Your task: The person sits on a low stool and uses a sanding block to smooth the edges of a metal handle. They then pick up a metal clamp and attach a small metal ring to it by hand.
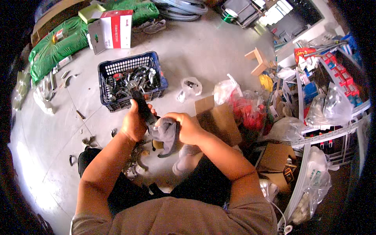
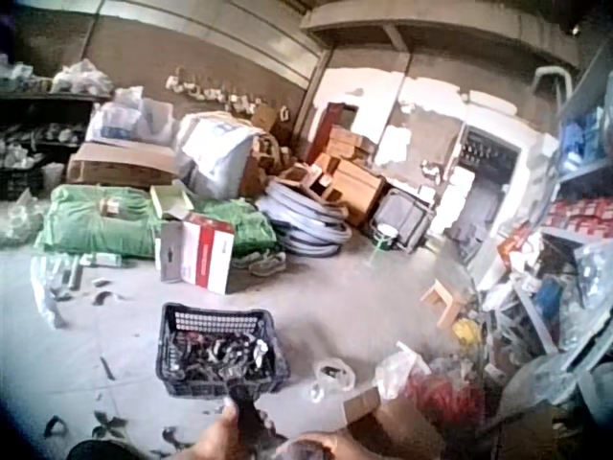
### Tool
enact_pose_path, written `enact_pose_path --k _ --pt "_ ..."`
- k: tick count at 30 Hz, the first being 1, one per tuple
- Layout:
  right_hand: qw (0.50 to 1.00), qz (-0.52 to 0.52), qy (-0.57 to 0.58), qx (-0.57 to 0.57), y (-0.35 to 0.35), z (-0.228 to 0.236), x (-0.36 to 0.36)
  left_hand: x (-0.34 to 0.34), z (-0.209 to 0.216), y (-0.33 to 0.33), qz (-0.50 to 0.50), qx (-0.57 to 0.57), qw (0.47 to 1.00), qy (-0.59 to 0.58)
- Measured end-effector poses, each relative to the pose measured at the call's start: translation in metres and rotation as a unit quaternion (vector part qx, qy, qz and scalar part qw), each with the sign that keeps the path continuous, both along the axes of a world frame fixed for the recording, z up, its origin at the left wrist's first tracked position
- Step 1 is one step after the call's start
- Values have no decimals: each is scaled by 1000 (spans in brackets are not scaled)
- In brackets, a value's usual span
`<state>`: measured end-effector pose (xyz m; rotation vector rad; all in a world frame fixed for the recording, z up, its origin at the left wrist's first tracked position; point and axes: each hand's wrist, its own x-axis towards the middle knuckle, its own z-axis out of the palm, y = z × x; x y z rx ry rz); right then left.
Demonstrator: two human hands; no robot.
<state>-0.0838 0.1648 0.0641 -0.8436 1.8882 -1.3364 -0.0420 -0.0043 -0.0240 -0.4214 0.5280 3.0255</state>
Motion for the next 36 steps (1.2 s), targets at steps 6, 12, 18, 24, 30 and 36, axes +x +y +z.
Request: enact_pose_path --k 6,12,18,24,30,36 --pt "973 -176 -39 -144 23 23 -24 10 8 -9 -6 -7 999 30" --pt "962 -193 184 62 -14 -18 -1 10 -25 -6 -93 68 993 15" --pt "947 -191 253 50 -42 -87 8 22 0 9 -131 61 989 -16" --pt "862 -268 423 79 -45 -61 -2 19 2 23 -121 -12 988 -95" --pt "785 -373 493 -44 -36 -38 -34 17 7 23 -93 22 990 -105" --pt "897 -327 289 -76 -13 -21 -34 18 -7 18 -133 119 981 -72"
